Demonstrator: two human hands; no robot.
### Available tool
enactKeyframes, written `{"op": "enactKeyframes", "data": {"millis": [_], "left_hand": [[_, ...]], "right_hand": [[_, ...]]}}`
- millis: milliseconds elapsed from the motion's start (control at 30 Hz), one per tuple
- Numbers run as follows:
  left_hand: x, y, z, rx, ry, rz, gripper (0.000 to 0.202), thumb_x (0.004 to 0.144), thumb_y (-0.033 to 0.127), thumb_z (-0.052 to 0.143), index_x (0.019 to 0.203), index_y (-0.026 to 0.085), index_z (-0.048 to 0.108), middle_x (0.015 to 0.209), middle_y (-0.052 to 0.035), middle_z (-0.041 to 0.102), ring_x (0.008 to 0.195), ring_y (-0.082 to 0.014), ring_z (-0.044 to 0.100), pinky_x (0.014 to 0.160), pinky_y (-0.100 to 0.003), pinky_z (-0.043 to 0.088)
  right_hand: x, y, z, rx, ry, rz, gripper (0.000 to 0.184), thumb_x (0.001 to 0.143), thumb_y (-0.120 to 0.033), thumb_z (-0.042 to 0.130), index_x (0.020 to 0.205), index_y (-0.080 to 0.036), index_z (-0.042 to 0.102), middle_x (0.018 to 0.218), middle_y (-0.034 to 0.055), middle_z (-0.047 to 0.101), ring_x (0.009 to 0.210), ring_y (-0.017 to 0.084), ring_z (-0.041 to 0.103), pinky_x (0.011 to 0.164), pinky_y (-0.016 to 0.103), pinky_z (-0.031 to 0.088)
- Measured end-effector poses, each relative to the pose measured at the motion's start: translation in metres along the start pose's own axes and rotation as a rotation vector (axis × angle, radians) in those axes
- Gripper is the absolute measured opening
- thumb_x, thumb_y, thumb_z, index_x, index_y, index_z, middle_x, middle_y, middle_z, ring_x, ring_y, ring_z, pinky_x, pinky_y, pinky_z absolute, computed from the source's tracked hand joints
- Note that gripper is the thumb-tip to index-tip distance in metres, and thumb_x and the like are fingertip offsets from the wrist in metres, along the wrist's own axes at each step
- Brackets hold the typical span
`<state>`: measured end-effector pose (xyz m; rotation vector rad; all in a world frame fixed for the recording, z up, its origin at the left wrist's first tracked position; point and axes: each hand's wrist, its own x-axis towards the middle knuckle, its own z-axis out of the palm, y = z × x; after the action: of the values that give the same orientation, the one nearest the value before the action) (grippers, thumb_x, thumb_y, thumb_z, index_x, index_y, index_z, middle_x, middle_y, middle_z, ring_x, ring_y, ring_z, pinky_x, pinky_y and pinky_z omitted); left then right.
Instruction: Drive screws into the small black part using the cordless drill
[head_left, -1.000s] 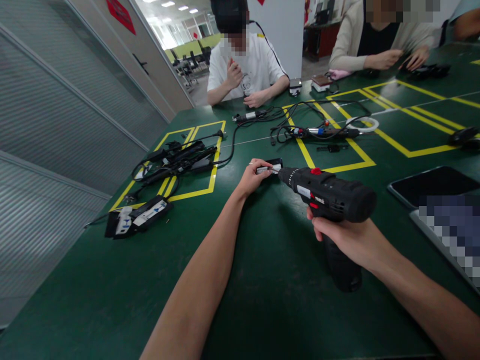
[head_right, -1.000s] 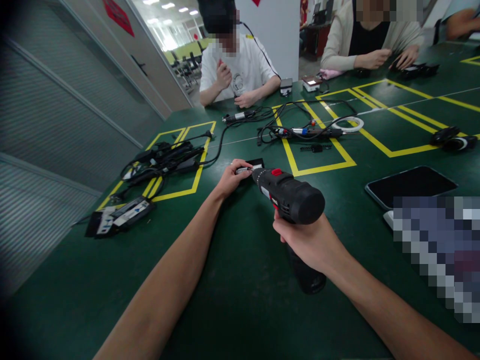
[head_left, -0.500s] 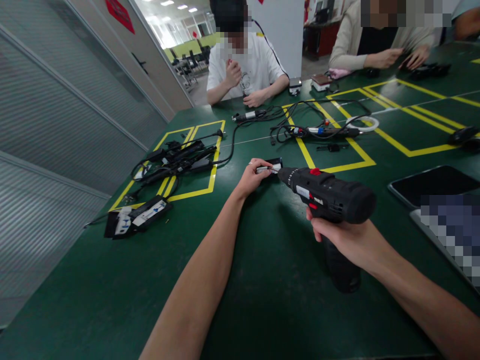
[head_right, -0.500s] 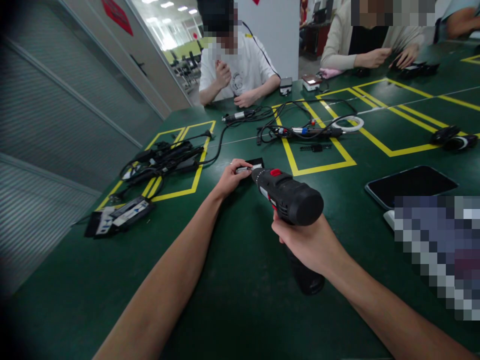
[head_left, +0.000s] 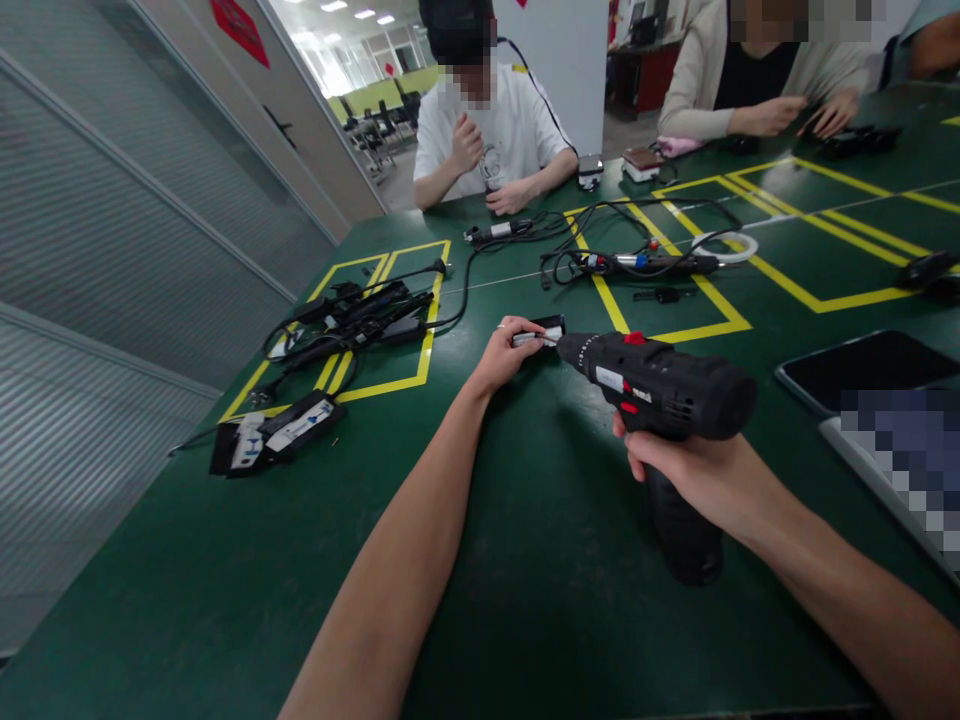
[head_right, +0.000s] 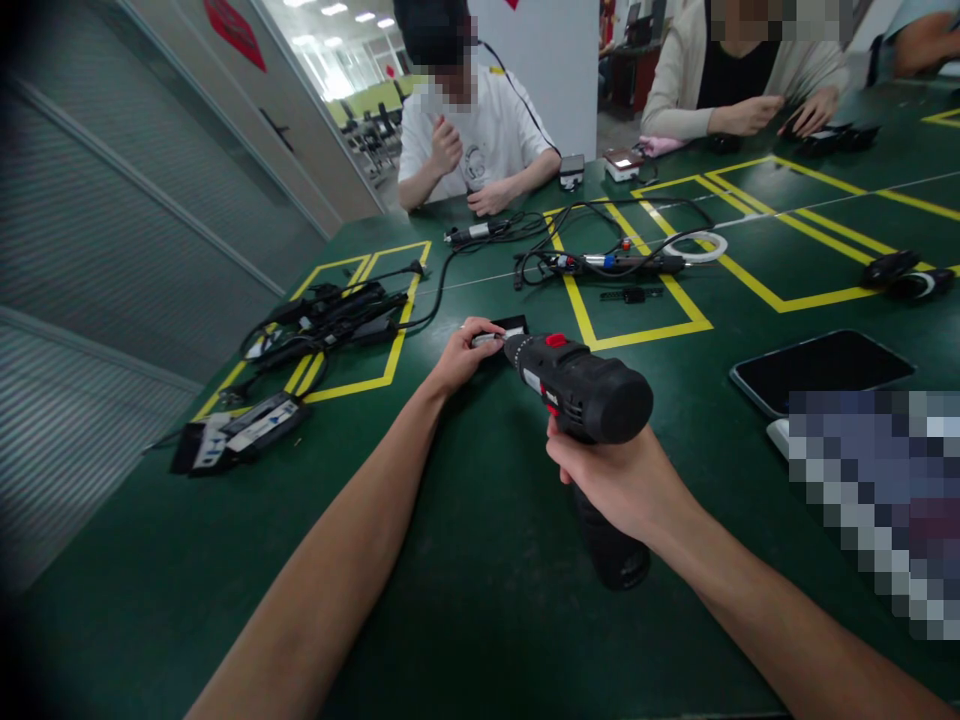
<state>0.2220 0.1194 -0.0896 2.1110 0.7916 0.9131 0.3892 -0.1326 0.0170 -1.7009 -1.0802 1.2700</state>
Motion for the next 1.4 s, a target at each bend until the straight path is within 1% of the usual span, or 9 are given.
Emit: {"op": "enactKeyframes", "data": {"millis": [100, 233, 367, 533, 667, 833, 1000, 1200, 1400], "left_hand": [[0.0000, -0.0022, 0.0005, -0.008, 0.008, -0.001, 0.019, 0.079, 0.029, 0.066, 0.096, 0.021, 0.070, 0.101, -0.0045, 0.060, 0.106, -0.0201, 0.053, 0.101, -0.038, 0.038], [-0.0001, -0.0034, 0.0008, -0.007, 0.011, -0.008, 0.020, 0.079, 0.030, 0.066, 0.096, 0.021, 0.069, 0.101, -0.0046, 0.059, 0.105, -0.0200, 0.053, 0.100, -0.038, 0.038], [-0.0002, -0.0002, 0.0009, -0.012, 0.016, -0.005, 0.019, 0.078, 0.029, 0.065, 0.095, 0.020, 0.069, 0.099, -0.0041, 0.059, 0.104, -0.0196, 0.053, 0.099, -0.037, 0.039], [-0.0001, 0.0040, 0.0013, -0.018, 0.019, -0.025, 0.018, 0.078, 0.027, 0.066, 0.094, 0.020, 0.069, 0.099, -0.0044, 0.060, 0.104, -0.0202, 0.053, 0.100, -0.037, 0.038], [-0.0002, 0.0040, 0.0010, -0.018, 0.020, -0.031, 0.018, 0.078, 0.027, 0.065, 0.094, 0.021, 0.069, 0.100, -0.0045, 0.059, 0.104, -0.0202, 0.053, 0.100, -0.038, 0.038], [-0.0005, 0.0040, 0.0001, -0.007, 0.013, -0.019, 0.018, 0.079, 0.028, 0.065, 0.095, 0.021, 0.069, 0.102, -0.0047, 0.059, 0.105, -0.0198, 0.053, 0.100, -0.037, 0.039], [-0.0008, 0.0025, 0.0003, -0.008, 0.019, -0.011, 0.019, 0.080, 0.030, 0.065, 0.095, 0.020, 0.069, 0.103, -0.0050, 0.059, 0.104, -0.0191, 0.054, 0.099, -0.036, 0.039], [-0.0003, 0.0014, 0.0010, 0.005, 0.014, -0.027, 0.019, 0.080, 0.030, 0.065, 0.096, 0.021, 0.069, 0.102, -0.0043, 0.059, 0.104, -0.0189, 0.054, 0.098, -0.035, 0.040], [-0.0014, 0.0014, 0.0012, -0.020, 0.019, -0.027, 0.019, 0.080, 0.028, 0.065, 0.096, 0.021, 0.070, 0.103, -0.0043, 0.058, 0.106, -0.0191, 0.054, 0.100, -0.035, 0.039]], "right_hand": [[0.0001, 0.0003, 0.0004, 0.005, 0.002, 0.016, 0.006, 0.078, -0.026, 0.059, 0.081, -0.021, 0.059, 0.062, -0.0019, 0.060, 0.064, 0.016, 0.057, 0.060, 0.028, 0.043], [0.0011, 0.0012, 0.0011, 0.015, 0.008, -0.002, 0.006, 0.078, -0.027, 0.059, 0.081, -0.021, 0.059, 0.063, -0.0020, 0.060, 0.064, 0.016, 0.058, 0.061, 0.029, 0.043], [0.0008, 0.0001, 0.0006, 0.001, -0.001, 0.012, 0.006, 0.078, -0.027, 0.058, 0.081, -0.022, 0.059, 0.062, -0.0021, 0.060, 0.063, 0.016, 0.057, 0.059, 0.029, 0.042], [-0.0006, -0.0031, 0.0002, 0.005, -0.002, -0.001, 0.005, 0.077, -0.026, 0.058, 0.080, -0.022, 0.058, 0.062, -0.0023, 0.059, 0.064, 0.016, 0.057, 0.062, 0.029, 0.043], [-0.0008, -0.0043, 0.0003, -0.010, -0.003, 0.007, 0.006, 0.077, -0.027, 0.058, 0.080, -0.022, 0.058, 0.061, -0.0022, 0.059, 0.062, 0.016, 0.057, 0.059, 0.029, 0.043], [-0.0005, 0.0007, -0.0010, -0.026, -0.005, -0.010, 0.008, 0.078, -0.027, 0.057, 0.074, -0.021, 0.059, 0.065, 0.0000, 0.062, 0.064, 0.016, 0.058, 0.058, 0.029, 0.043], [-0.0005, 0.0033, -0.0018, -0.017, -0.007, -0.029, 0.006, 0.077, -0.025, 0.056, 0.074, -0.021, 0.060, 0.063, 0.0006, 0.061, 0.066, 0.018, 0.060, 0.059, 0.030, 0.044], [-0.0001, 0.0014, -0.0009, -0.025, -0.011, -0.025, 0.007, 0.077, -0.024, 0.055, 0.075, -0.020, 0.060, 0.072, 0.0019, 0.065, 0.065, 0.016, 0.060, 0.060, 0.030, 0.044], [-0.0005, 0.0010, -0.0006, -0.027, -0.013, -0.009, 0.009, 0.080, -0.029, 0.057, 0.082, -0.021, 0.061, 0.062, -0.0017, 0.060, 0.062, 0.016, 0.058, 0.059, 0.029, 0.043]]}}
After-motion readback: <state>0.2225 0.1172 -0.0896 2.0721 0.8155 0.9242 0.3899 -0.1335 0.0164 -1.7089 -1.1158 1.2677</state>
